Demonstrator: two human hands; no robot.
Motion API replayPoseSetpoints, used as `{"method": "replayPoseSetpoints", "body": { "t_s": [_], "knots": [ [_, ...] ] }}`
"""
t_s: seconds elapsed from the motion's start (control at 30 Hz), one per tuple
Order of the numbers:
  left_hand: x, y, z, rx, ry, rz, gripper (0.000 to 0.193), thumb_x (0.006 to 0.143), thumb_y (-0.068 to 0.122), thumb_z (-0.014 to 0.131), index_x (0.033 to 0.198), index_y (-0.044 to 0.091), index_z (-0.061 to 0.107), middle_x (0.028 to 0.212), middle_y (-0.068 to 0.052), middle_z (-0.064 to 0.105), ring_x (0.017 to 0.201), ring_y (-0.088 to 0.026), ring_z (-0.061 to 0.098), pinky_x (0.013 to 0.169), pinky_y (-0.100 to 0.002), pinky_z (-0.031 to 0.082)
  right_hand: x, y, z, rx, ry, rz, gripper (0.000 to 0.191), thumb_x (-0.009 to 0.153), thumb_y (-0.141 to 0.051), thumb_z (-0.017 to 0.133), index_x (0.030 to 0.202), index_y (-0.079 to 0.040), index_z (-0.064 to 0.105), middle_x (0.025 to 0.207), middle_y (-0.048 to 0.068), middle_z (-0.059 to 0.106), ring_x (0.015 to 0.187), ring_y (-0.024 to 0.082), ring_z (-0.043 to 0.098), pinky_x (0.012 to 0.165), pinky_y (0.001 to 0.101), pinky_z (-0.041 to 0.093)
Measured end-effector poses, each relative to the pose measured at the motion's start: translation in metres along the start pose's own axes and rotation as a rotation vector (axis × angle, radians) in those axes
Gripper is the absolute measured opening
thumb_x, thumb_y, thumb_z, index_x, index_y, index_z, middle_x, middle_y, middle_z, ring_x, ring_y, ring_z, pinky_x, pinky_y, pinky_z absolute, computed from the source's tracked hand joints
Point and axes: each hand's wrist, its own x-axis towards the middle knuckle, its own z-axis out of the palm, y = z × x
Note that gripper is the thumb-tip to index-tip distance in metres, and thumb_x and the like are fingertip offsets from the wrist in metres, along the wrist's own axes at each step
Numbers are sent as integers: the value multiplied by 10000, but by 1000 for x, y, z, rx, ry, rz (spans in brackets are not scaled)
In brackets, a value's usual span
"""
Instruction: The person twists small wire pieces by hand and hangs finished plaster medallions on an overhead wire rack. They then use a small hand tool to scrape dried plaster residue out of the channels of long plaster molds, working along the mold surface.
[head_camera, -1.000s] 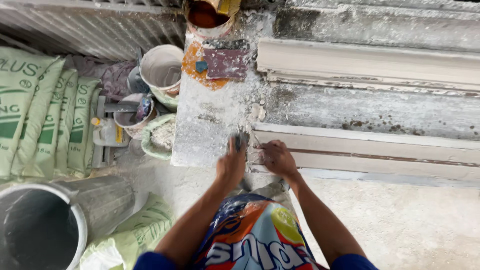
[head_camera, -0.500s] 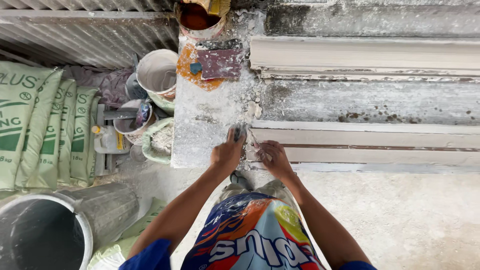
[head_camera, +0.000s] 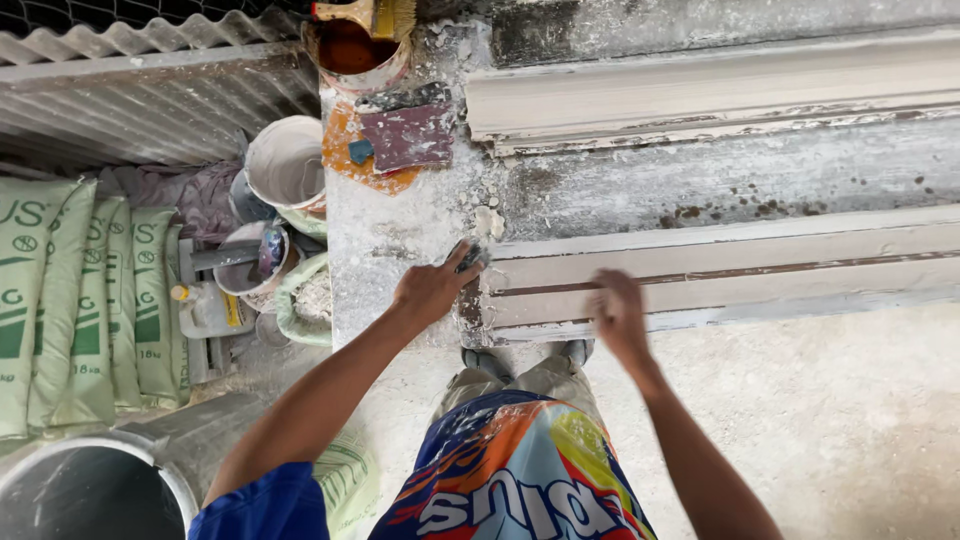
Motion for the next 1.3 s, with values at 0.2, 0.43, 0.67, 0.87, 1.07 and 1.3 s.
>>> {"method": "replayPoseSetpoints", "body": {
  "t_s": [0.2,0.43,0.67,0.87,1.07,1.3],
  "knots": [
    [18,-33,-24,78,-80,147,803,829,-27,589,1479,428,463,1695,12,234,817,-227,746,626,-420,617,5,79,-62,-514,-11,485,592,1068,-413,466,1523,-38,419,1613,348,282,1494,536,214,1191,654,159],
    [62,-1,-39,123,-70,309,712,882,14,574,1451,436,506,1676,4,287,819,-269,753,663,-432,614,-7,95,-60,-499,-5,602,631,1094,-462,406,1610,-105,341,1671,296,244,1547,510,155,1219,643,113],
    [75,-4,-49,128,-145,347,673,922,11,533,1435,445,485,1635,-26,318,739,-275,741,587,-421,620,-12,109,-55,-552,46,561,596,1110,-435,434,1609,-112,390,1648,298,313,1540,509,215,1211,651,163],
    [103,34,-42,163,-57,424,687,922,1,537,1422,469,480,1647,-1,347,746,-230,729,588,-389,611,-19,116,-53,-538,49,550,584,1105,-414,436,1608,-120,392,1661,284,319,1553,495,217,1218,649,173],
    [68,-3,-54,205,-232,340,772,911,-20,527,1479,491,417,1657,2,286,718,-249,737,590,-401,616,-19,120,-51,-573,49,538,583,1114,-400,457,1611,-102,396,1655,287,327,1545,498,228,1211,645,182],
    [69,-4,-38,150,-227,326,794,956,-21,505,1515,523,363,1677,34,272,718,-257,735,595,-386,622,-20,117,-52,-594,84,507,586,1097,-379,478,1612,-104,423,1654,275,347,1547,489,250,1219,635,204]
  ]
}}
